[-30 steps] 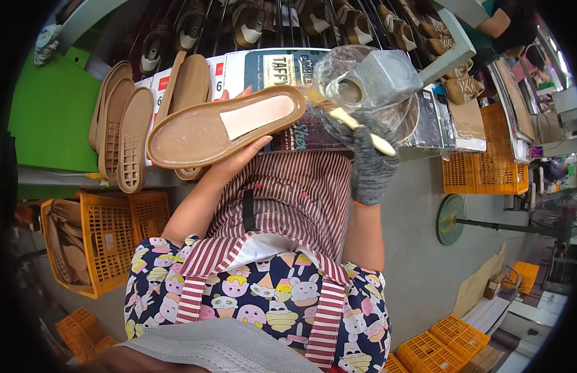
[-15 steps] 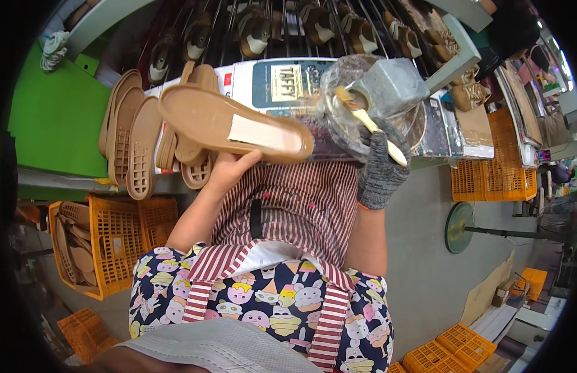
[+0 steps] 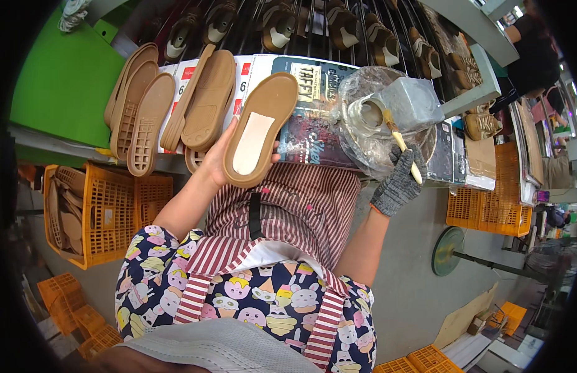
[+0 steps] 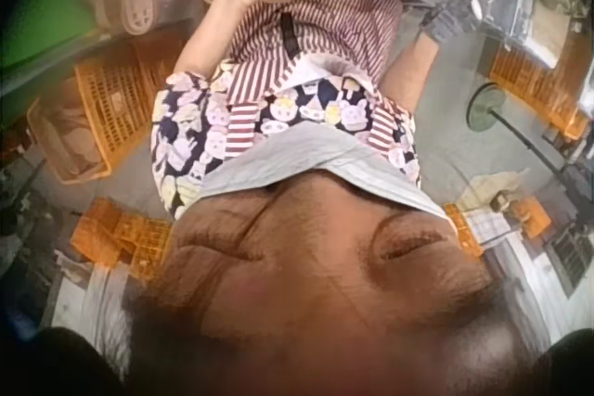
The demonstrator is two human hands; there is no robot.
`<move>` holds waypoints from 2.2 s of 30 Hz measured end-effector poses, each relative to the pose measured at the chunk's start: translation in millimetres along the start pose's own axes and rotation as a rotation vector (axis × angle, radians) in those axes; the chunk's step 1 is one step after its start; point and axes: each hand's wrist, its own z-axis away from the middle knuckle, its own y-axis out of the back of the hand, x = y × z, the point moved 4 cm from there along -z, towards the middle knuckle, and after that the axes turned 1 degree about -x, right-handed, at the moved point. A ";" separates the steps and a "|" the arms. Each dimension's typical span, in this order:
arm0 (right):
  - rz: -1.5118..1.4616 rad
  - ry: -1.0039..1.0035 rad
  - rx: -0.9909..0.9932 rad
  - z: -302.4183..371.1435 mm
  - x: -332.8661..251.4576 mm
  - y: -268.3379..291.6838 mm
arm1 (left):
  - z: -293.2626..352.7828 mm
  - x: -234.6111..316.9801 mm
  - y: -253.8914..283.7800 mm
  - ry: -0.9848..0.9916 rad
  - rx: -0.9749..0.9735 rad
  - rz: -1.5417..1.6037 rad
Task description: The person is applying glue or adhesive to the underside of shoe soles using a brush at a manufacturing station.
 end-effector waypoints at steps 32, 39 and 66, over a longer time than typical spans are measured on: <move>0.041 -0.060 0.016 1.6 6.3 8.0 | 57.1 -6.3 -5.8 -0.030 -0.458 0.377; -0.022 -0.065 0.033 3.1 6.9 10.7 | 60.0 -6.9 -6.4 -0.011 -0.484 0.360; -0.004 -0.023 -0.043 7.5 -7.5 11.0 | -201.2 201.8 -318.5 -0.674 -0.207 -0.696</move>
